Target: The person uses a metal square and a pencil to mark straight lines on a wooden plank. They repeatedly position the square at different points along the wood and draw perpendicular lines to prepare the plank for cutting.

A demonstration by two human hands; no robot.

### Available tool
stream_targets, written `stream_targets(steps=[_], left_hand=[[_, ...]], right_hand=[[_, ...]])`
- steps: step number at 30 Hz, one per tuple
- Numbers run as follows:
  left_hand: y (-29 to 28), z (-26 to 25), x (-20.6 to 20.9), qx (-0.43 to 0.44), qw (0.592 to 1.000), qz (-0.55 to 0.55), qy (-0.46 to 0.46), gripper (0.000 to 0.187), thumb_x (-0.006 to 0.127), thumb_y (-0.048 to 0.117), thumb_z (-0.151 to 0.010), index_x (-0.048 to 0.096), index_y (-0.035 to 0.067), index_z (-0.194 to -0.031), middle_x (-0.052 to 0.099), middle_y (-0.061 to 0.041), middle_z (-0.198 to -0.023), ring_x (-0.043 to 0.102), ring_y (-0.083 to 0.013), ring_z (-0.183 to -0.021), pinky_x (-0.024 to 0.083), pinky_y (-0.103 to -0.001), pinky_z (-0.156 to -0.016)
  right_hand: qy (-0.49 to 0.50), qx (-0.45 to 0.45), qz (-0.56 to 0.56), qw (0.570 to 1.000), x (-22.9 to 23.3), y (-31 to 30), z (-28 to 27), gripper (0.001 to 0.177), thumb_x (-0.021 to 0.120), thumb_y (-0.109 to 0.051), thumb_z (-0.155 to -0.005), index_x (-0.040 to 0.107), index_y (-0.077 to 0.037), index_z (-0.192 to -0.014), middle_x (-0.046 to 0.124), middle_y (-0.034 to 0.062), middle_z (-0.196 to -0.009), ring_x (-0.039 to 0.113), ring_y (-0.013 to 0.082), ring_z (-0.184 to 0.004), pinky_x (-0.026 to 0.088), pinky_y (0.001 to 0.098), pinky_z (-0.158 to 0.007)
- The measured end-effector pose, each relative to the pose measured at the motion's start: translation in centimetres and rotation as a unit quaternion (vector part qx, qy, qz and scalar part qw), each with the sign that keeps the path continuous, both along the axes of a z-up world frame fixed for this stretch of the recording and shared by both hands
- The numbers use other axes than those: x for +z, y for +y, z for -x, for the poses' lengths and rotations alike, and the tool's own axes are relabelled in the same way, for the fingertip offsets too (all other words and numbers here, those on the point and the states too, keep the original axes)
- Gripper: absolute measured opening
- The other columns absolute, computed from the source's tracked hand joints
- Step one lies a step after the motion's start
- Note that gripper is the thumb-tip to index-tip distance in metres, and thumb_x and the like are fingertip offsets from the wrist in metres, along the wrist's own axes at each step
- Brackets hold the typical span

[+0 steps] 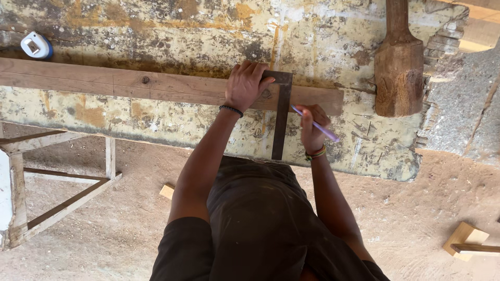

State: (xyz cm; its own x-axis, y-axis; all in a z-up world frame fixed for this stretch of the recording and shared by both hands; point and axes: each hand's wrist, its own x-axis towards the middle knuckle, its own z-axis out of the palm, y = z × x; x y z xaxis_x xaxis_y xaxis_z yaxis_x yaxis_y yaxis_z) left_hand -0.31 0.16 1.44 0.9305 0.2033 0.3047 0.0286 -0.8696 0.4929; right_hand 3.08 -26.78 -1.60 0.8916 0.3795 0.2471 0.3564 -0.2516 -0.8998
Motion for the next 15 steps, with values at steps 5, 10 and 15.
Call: stream_targets(steps=[5,10,15], left_hand=[[0.1,-0.2,-0.1,-0.004,1.000,-0.002,-0.002,0.036,0.072,0.045,-0.096,0.062,0.011,-0.107,0.071,-0.004,-0.096,0.066,-0.0220,-0.091,0.054,-0.042,-0.080],[0.1,-0.2,0.2,0.000,1.000,0.001,-0.010,0.035,0.073,0.044,-0.095,0.063,0.012,-0.106,0.071,-0.004,-0.095,0.066,-0.0223,-0.090,0.053,-0.042,-0.081],[0.2,-0.1,0.5,0.000,1.000,0.006,-0.010,0.036,0.073,0.044,-0.095,0.062,0.011,-0.106,0.070,-0.004,-0.095,0.065,-0.0229,-0.092,0.053,-0.043,-0.081]], right_hand=[[-0.021,0.020,0.012,1.000,5.4,1.7,0.4,0.021,0.066,-0.013,-0.101,0.071,0.005,-0.111,0.072,0.0163,-0.099,0.073,0.0156,-0.070,0.060,0.0257,-0.055],[-0.060,0.019,0.053,0.997,7.8,2.4,0.6,0.014,0.074,-0.004,-0.094,0.073,0.004,-0.106,0.074,0.0154,-0.100,0.076,0.0197,-0.079,0.063,0.0282,-0.065],[-0.076,-0.007,0.044,0.996,6.9,2.5,1.0,0.013,0.075,-0.005,-0.092,0.074,0.003,-0.102,0.074,0.0137,-0.093,0.074,0.0187,-0.075,0.059,0.0287,-0.062]])
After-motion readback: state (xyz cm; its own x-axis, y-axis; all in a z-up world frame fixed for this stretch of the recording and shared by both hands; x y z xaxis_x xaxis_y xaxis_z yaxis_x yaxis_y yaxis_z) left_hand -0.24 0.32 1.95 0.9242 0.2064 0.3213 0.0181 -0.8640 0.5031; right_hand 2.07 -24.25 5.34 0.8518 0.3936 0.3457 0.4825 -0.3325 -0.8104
